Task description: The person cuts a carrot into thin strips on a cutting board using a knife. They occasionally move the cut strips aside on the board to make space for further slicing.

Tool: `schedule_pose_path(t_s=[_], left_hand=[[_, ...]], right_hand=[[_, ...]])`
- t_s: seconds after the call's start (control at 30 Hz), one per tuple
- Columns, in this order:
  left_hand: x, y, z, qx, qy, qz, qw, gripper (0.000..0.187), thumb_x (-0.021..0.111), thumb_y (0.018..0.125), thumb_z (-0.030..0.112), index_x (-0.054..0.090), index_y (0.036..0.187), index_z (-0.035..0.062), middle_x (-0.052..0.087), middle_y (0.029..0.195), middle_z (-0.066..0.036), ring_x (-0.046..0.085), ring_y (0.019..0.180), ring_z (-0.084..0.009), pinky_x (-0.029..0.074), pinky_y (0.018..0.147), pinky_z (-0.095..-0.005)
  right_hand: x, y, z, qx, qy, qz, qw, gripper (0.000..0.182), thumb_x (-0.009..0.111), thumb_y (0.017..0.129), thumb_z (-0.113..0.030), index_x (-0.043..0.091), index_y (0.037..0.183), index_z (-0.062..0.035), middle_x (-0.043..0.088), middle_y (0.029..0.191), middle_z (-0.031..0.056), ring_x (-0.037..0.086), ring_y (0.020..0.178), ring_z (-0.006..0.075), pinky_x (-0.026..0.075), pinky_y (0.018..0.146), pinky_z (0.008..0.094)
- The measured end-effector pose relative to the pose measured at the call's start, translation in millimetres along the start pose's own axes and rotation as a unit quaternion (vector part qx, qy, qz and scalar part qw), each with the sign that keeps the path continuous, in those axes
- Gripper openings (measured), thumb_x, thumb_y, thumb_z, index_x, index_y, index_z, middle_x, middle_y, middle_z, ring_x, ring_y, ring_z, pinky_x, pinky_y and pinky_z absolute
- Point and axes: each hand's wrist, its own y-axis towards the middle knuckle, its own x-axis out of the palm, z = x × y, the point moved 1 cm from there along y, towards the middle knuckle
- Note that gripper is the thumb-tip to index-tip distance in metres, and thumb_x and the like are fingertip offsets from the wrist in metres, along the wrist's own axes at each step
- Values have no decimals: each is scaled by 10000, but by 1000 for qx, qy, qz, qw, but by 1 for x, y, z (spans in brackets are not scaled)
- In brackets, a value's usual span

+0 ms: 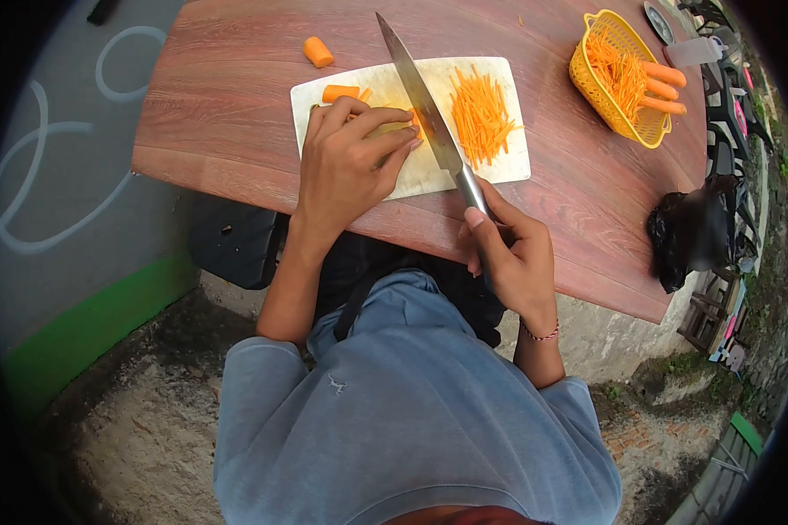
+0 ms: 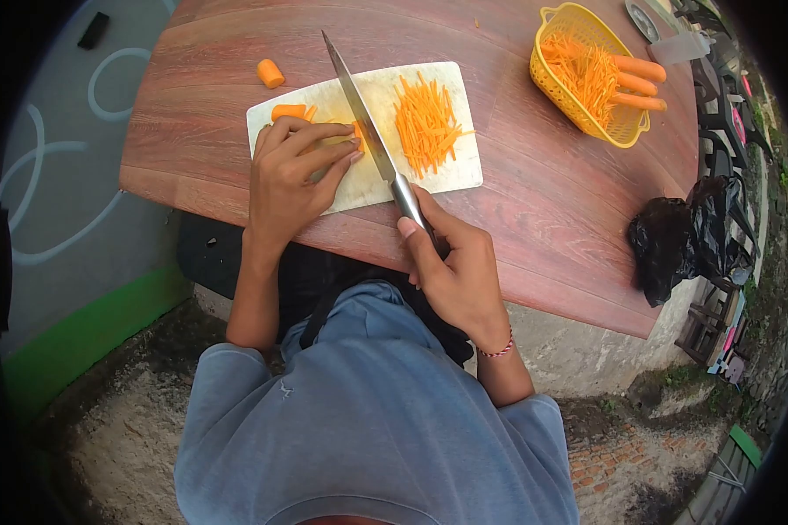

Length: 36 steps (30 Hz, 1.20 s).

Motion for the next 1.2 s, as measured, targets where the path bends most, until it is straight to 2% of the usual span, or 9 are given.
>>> schedule_pose_path(t_s=[0.5,0.7,0.8,0.87,0.9,0.97,1.0,1.07,1.2], left_hand=[[3,2,-5,8,-3,10,1000,129,879,824,177,869,943,127,816,992,56,655,915,-177,468,893,-353],[-2,-1,-3,24,9,-13,1000,151,861,847,211,871,966,118,816,1050,58,645,955,-188,435,931,-382],[-6,-2,0,25,33,-42,998,201,872,838,183,873,1035,145,807,1102,75,650,1004,-207,442,953,-379],[-6,-3,-1,26,30,-49,998,195,862,852,192,871,1041,146,802,1119,75,648,1008,-208,427,970,-391],[-5,-3,-2,26,29,-50,998,195,862,852,192,871,1041,146,802,1119,75,648,1008,-208,427,970,-391],[-5,-3,-2,30,31,-45,998,195,861,852,194,869,1040,143,801,1119,75,649,1011,-208,418,970,-397],[-5,-3,-2,30,30,-46,998,195,861,852,194,869,1040,143,801,1119,75,649,1011,-208,418,970,-397],[-5,-3,-2,37,39,-46,997,198,861,848,197,867,1038,139,799,1120,74,652,1017,-210,411,968,-401],[-5,-4,-2,40,39,-45,997,202,861,849,196,865,1042,134,800,1120,69,654,1023,-212,411,968,-402]], right_hand=[[6,-4,-1,-8,-13,22,1000,448,673,1068,-125,621,1491,12,637,762,14,585,584,61,478,544,261],[11,-9,-1,-18,-19,28,999,449,666,1069,-120,614,1495,15,632,743,32,583,581,51,478,543,261],[15,-12,-4,-5,-40,31,999,428,661,1064,-102,627,1468,34,649,746,94,622,608,107,506,579,294],[19,-12,-1,-81,-119,49,988,404,659,1053,-83,635,1433,54,685,809,190,704,676,241,545,644,358],[21,-13,-2,-80,-120,50,988,404,659,1053,-83,635,1433,54,685,809,190,704,676,241,545,644,358],[25,-14,-6,-119,-174,67,975,390,662,1039,-70,634,1404,66,702,896,261,736,779,386,567,708,426],[27,-12,-3,-118,-175,67,975,390,662,1039,-70,634,1404,66,702,896,261,736,779,386,567,708,426],[30,-5,1,-213,-219,96,947,398,666,1033,-76,623,1401,69,713,930,273,734,811,436,569,711,460],[36,14,-5,-218,-237,100,941,398,672,1029,-91,625,1393,63,708,921,286,727,823,458,563,707,478]])
